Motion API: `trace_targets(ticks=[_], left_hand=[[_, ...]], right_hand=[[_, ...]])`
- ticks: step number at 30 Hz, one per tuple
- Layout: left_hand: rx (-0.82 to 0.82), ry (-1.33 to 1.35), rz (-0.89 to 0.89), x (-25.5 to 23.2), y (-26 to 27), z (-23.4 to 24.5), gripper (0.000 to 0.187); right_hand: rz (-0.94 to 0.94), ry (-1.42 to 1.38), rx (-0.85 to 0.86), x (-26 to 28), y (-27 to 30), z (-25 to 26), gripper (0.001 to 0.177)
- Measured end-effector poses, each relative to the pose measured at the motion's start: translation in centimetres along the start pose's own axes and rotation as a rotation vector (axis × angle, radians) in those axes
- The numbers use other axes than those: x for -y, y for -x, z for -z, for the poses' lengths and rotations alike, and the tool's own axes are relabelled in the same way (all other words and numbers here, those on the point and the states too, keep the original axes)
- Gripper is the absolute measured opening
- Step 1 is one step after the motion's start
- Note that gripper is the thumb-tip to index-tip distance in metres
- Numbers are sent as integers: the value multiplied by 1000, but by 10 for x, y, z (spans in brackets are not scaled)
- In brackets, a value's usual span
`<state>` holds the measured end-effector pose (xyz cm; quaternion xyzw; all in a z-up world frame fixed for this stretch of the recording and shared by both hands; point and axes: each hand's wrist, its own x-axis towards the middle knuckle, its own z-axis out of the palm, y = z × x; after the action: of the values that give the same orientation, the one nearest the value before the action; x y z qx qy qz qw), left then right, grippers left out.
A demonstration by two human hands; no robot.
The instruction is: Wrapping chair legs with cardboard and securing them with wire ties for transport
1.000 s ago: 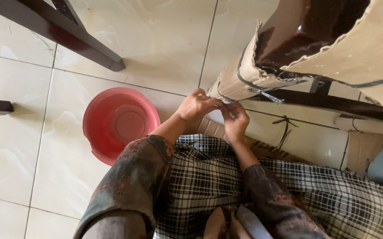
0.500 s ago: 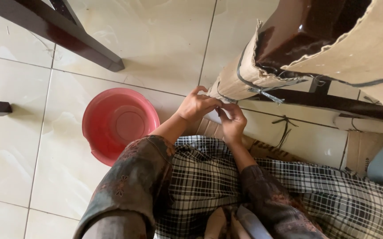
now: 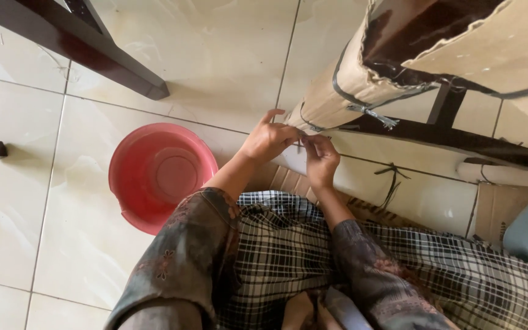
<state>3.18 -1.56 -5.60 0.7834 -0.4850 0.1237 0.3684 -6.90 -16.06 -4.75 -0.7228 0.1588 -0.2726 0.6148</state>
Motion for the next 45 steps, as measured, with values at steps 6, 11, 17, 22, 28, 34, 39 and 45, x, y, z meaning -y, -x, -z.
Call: trace_targets(ticks=[6,11,17,22,28,34,39,45], left_hand=[[-46,-71,12,1,0,16,14],[-86,-162,-40,7,10,2,19],[-118,-208,-169,-9,-4,10,21],[-79,-278,-307,-28,-17,11,19],[-30,-283,-330,-25,-8,14,18],[-50,-156,-44,-31,-6,7,12],[-58,115,292,-29,6,-11,3],[16,-73,195,-39,-5,2,6]], right_hand=[[-32,70,20,2,3,2,23],[-74,162,-6,-4,-2,2,19],[-299,23,-127,-12,-2,-16,18],[-358,60,-155,-16,-7,-10,15],[-226,19,-74,-18,-9,4,18],[64,196,-6,13,-16,21,18],[371,226,93,15,-15,28,17],[651,373,190,-28,-26,37,15]])
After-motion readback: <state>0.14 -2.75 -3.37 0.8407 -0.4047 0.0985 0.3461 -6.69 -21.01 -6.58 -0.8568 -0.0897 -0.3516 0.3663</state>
